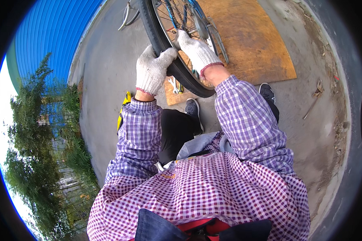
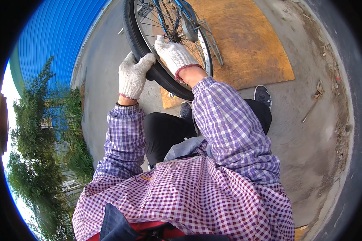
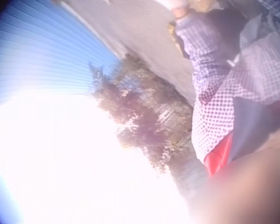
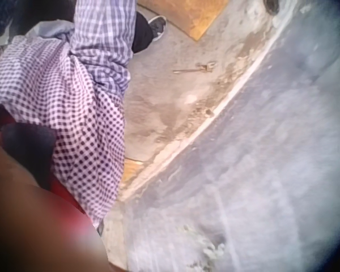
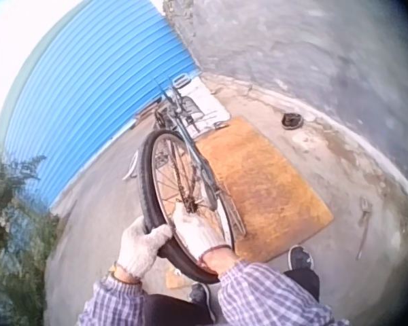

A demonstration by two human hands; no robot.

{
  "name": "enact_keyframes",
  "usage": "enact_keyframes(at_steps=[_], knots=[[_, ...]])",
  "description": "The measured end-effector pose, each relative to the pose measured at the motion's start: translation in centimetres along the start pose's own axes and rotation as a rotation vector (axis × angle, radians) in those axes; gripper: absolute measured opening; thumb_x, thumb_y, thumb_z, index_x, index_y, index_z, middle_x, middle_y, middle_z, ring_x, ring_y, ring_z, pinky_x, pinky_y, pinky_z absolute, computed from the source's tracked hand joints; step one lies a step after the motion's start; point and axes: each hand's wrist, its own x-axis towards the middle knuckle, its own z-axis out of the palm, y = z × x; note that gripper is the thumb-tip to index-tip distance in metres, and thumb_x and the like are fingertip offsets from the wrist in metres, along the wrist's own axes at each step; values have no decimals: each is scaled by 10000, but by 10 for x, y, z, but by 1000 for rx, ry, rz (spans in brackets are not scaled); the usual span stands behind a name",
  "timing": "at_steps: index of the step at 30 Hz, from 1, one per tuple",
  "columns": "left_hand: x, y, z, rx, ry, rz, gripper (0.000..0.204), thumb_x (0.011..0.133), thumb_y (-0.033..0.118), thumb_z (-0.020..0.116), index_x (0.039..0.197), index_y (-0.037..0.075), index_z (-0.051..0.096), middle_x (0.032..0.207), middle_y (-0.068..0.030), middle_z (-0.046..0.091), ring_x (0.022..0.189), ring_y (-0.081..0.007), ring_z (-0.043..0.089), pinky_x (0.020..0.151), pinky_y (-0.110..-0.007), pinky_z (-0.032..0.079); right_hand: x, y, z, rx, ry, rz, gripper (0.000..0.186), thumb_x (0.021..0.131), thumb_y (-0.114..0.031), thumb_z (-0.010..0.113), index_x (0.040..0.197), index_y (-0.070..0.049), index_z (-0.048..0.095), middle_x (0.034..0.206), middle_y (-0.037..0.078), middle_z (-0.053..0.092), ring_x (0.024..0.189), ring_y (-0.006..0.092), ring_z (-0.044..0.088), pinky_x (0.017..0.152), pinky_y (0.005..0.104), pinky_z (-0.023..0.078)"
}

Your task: The person works on a bicycle's rear wheel and chain. They adjust the chain and wheel hub, then remove the tire from the rim and reseat it. Tools including a wrench and pliers are visible on the ground.

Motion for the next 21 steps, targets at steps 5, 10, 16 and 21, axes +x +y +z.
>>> enact_keyframes(at_steps=[5, 10, 16, 21], knots=[[1, 2, -19, -183, -54, -11, 314, 929, 209, 779, 1138, -19, 726, 916, -45, 732, 760, -105, 662, 678, -269, 532, -4, -17, -1, -74, -48, -91, 769, 1051, -687, 402, 1407, -45, 631, 1369, 194, 678, 1321, 356, 600, 1122, 403, 436], [6, -9, -42, -291, -166, -41, 313, 927, 172, 772, 1170, -21, 728, 1009, -61, 746, 841, -123, 679, 785, -283, 554, -14, -28, 10, -51, -2, -24, 752, 1063, -652, 399, 1395, -18, 627, 1370, 209, 670, 1296, 329, 612, 1105, 387, 440], [10, -17, -78, -348, -210, -52, 359, 915, 155, 783, 1221, -20, 714, 1031, -76, 752, 904, -137, 696, 836, -296, 574, -4, -33, 45, -20, 40, -5, 771, 1049, -644, 414, 1310, 42, 650, 1290, 287, 680, 1262, 409, 611, 1095, 405, 443], [12, -18, -88, -318, -227, -78, 370, 916, 152, 783, 1232, -27, 711, 1050, -72, 751, 907, -133, 691, 841, -298, 566, 0, -28, 52, 26, 41, 40, 731, 1075, -602, 426, 1314, 39, 682, 1177, 139, 725, 1040, 220, 649, 925, 352, 495]])
